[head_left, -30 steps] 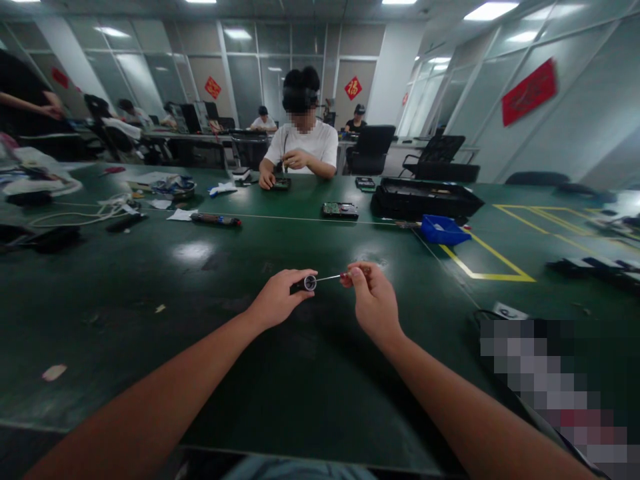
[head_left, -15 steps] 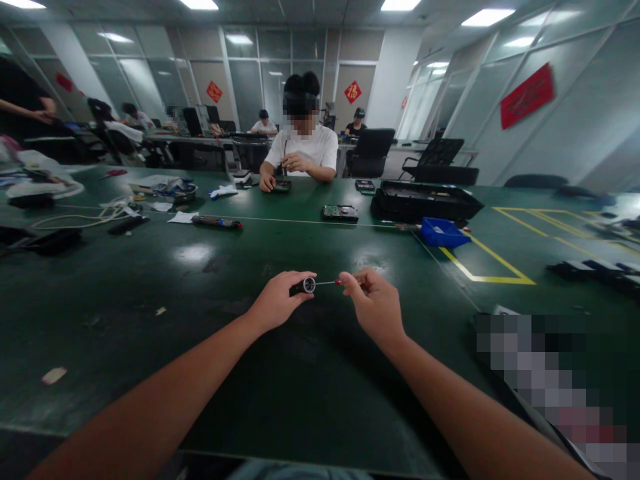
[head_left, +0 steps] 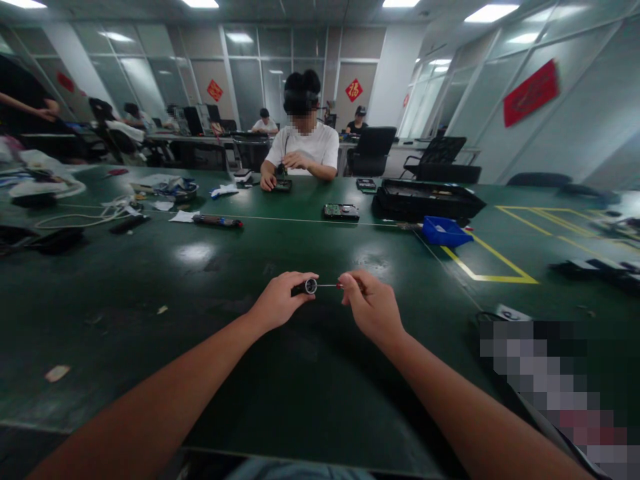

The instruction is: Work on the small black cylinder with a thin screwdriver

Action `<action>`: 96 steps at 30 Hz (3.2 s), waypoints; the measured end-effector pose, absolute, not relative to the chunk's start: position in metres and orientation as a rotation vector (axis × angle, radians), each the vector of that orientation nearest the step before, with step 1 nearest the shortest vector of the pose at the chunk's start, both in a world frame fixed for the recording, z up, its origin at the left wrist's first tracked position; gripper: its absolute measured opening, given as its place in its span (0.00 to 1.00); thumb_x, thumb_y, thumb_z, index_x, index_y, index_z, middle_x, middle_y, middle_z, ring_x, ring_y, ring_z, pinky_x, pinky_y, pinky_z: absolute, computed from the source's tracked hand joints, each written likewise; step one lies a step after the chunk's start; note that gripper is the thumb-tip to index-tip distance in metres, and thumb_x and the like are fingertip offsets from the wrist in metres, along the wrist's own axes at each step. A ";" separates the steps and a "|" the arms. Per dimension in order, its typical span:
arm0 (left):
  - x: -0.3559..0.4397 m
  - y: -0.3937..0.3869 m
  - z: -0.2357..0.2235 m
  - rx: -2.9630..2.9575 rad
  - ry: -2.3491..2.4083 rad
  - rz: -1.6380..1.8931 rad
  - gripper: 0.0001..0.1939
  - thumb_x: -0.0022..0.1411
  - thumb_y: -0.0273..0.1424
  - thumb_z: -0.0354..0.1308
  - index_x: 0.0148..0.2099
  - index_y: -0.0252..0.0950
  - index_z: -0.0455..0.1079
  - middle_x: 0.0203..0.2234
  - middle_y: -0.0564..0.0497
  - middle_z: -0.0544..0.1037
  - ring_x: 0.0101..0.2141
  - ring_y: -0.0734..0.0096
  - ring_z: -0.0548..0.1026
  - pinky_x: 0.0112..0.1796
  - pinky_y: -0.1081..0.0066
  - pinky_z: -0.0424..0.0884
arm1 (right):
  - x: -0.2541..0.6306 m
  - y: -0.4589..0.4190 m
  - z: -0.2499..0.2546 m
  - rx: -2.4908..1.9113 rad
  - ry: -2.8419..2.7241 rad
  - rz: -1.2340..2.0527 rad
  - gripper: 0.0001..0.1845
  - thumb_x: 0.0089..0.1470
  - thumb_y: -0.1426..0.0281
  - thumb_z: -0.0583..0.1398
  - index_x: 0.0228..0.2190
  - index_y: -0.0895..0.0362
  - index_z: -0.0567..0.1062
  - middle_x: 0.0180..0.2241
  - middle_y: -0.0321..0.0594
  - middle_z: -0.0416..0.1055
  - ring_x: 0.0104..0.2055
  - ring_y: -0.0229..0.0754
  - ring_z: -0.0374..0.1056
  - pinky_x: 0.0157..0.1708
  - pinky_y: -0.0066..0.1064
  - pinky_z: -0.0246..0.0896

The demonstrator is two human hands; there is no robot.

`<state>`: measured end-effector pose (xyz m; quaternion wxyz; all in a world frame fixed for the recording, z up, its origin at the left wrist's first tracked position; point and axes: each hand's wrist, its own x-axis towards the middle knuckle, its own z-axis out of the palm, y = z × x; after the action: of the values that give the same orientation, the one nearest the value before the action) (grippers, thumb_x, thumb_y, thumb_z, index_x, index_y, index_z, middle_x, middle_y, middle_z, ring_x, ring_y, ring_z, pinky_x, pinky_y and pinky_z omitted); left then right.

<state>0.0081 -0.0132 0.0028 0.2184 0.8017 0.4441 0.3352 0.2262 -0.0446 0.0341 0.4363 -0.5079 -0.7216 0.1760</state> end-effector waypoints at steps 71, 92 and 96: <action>0.008 -0.010 0.003 2.268 1.284 0.917 0.20 0.60 0.29 0.65 0.55 0.44 0.75 0.48 0.50 0.78 0.49 0.61 0.73 0.53 0.58 0.66 | 0.224 -0.039 0.026 -1.206 -1.543 0.600 0.10 0.64 0.62 0.56 0.37 0.55 0.72 0.31 0.40 0.77 0.33 0.43 0.75 0.37 0.35 0.68; 0.009 -0.010 0.002 2.185 1.271 0.855 0.19 0.59 0.30 0.65 0.54 0.42 0.74 0.49 0.49 0.77 0.50 0.60 0.73 0.53 0.60 0.66 | 0.229 -0.038 0.031 -1.312 -1.729 0.343 0.09 0.65 0.65 0.54 0.35 0.54 0.70 0.28 0.37 0.74 0.32 0.43 0.72 0.35 0.34 0.60; 0.010 -0.014 0.006 2.087 1.316 0.907 0.20 0.60 0.31 0.64 0.55 0.41 0.72 0.51 0.49 0.76 0.51 0.60 0.73 0.53 0.59 0.67 | 0.229 -0.039 0.031 -1.320 -1.723 0.349 0.09 0.65 0.64 0.54 0.35 0.54 0.70 0.28 0.37 0.74 0.32 0.43 0.72 0.35 0.34 0.60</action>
<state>0.0104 -0.0138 0.0059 0.2538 0.7680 0.4841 0.3338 0.2287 -0.0386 0.0310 0.4544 -0.5348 -0.6982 0.1415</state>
